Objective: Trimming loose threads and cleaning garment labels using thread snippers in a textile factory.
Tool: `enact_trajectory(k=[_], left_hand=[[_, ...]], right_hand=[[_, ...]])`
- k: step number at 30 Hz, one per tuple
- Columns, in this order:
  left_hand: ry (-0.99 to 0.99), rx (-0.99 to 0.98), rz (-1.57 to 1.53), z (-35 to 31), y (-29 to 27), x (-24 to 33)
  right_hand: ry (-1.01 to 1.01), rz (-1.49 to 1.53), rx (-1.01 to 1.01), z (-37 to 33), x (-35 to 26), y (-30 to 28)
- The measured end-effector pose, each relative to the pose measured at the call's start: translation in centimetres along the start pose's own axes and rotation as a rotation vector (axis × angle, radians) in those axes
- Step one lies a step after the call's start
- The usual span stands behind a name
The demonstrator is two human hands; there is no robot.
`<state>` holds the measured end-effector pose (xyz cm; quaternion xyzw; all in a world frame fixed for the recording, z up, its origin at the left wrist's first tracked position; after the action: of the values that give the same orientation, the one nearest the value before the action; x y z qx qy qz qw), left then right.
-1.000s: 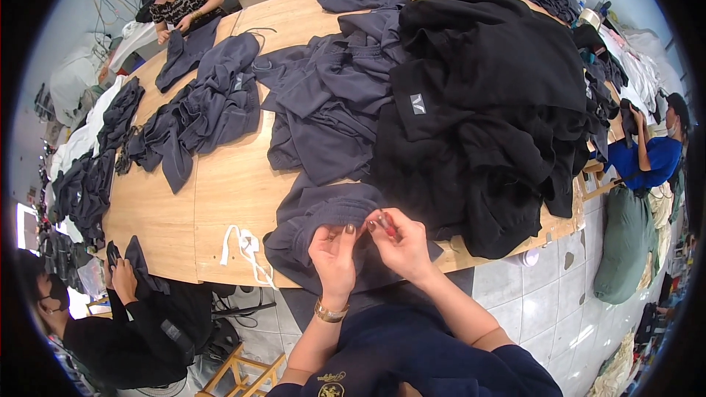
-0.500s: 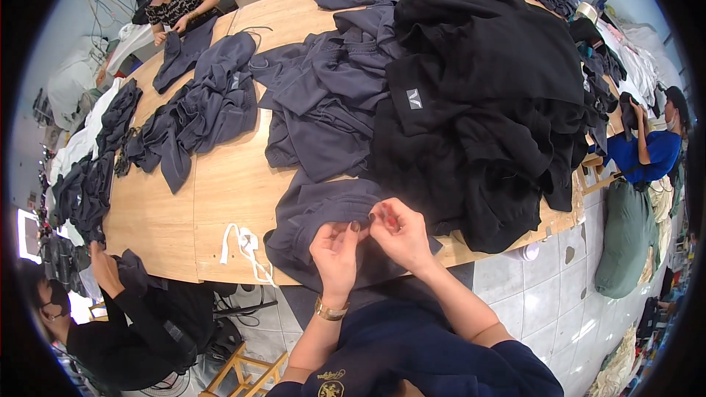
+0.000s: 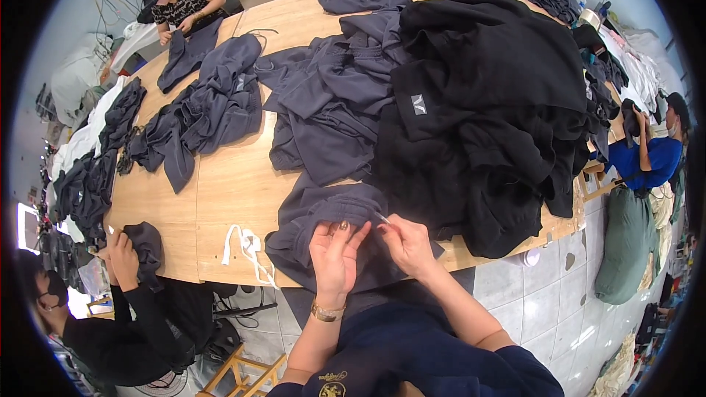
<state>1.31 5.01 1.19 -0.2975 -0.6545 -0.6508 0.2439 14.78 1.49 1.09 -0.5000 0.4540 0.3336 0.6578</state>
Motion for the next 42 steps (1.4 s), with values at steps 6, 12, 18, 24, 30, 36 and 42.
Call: enact_trajectory(k=[6,12,18,24,30,36,42], left_hand=[[-0.036,0.007,-0.013,0.2,-0.6,0.0],[-0.049,0.02,-0.06,0.1,-0.7,0.1],[-0.038,0.024,-0.074,0.0,-0.1,0.2],[-0.023,0.006,-0.045,0.0,-0.3,0.2],[-0.019,0.02,-0.05,0.1,0.3,0.5],[0.024,-0.014,0.031,-0.4,-0.1,-0.5],[0.135,-0.013,0.17,-0.8,-0.7,-1.0]], right_hand=[[-0.057,-0.07,0.045,-0.2,-0.6,-0.1],[-0.07,-0.159,0.073,-0.1,-0.9,0.0],[-0.062,-0.261,0.055,0.2,-1.7,0.2],[-0.081,-0.279,0.036,0.5,-1.9,0.5],[0.158,0.163,0.083,0.7,-0.2,0.4],[0.167,0.215,0.089,1.0,-0.7,1.3],[-0.107,-0.233,0.091,1.3,-2.4,0.9]])
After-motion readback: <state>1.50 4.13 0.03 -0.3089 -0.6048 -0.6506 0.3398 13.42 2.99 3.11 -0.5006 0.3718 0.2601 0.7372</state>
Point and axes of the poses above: each hand's wrist, its own z-axis towards the middle knuckle, its own y-axis out of the palm, x = y × z, the point moved 4 cm from there along z, towards the middle knuckle, and after that the axes turned 12 degrees about y, right-handed, at the moved point
